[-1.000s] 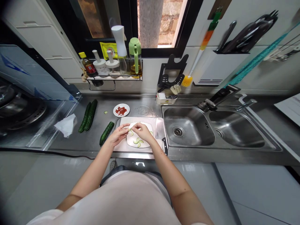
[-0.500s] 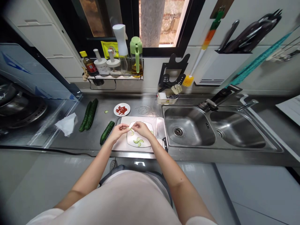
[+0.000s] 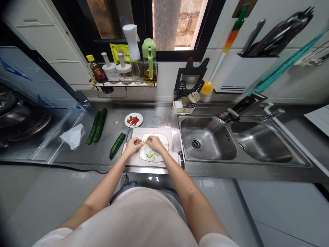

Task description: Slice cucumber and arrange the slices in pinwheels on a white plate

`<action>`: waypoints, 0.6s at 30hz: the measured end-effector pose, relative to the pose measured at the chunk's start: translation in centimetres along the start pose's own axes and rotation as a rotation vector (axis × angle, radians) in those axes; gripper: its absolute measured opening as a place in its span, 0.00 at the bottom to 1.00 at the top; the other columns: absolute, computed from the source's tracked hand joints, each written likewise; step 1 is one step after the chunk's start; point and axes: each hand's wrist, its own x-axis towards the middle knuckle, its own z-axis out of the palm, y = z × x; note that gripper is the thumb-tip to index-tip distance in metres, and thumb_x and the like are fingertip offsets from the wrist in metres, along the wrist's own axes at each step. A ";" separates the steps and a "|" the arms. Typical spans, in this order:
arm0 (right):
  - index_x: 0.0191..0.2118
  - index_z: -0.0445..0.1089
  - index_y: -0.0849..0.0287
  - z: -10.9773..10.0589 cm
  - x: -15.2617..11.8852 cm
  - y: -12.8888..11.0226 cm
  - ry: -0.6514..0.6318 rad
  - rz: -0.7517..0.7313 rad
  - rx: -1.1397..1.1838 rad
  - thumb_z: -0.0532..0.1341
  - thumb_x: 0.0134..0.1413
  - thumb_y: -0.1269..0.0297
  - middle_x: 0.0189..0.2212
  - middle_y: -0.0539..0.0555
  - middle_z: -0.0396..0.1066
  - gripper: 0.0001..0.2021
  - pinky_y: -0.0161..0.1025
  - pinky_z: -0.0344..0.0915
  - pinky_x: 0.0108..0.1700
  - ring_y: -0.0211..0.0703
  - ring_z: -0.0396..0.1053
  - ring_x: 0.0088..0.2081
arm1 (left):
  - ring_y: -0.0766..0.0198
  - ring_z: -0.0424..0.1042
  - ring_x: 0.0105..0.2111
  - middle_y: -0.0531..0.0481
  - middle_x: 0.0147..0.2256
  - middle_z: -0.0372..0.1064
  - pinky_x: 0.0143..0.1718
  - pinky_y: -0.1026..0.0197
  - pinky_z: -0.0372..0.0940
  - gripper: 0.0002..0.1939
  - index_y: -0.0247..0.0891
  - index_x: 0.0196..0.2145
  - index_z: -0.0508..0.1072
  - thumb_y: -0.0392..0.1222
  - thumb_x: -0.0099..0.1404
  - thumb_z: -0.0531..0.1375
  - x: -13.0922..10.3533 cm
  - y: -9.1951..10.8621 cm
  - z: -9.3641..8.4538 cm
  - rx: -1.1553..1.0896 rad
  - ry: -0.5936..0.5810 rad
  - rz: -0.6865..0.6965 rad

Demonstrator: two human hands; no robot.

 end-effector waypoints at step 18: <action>0.41 0.72 0.58 1.0 0.1 -1.3 -0.053 0.124 -0.400 0.57 0.59 0.62 0.39 0.57 0.75 0.10 0.33 0.56 0.35 0.43 0.69 0.40 | 0.62 0.69 0.34 0.48 0.36 0.71 0.39 0.61 0.61 0.08 0.39 0.36 0.75 0.41 0.57 0.62 -0.8 0.9 0.2 0.434 0.038 0.105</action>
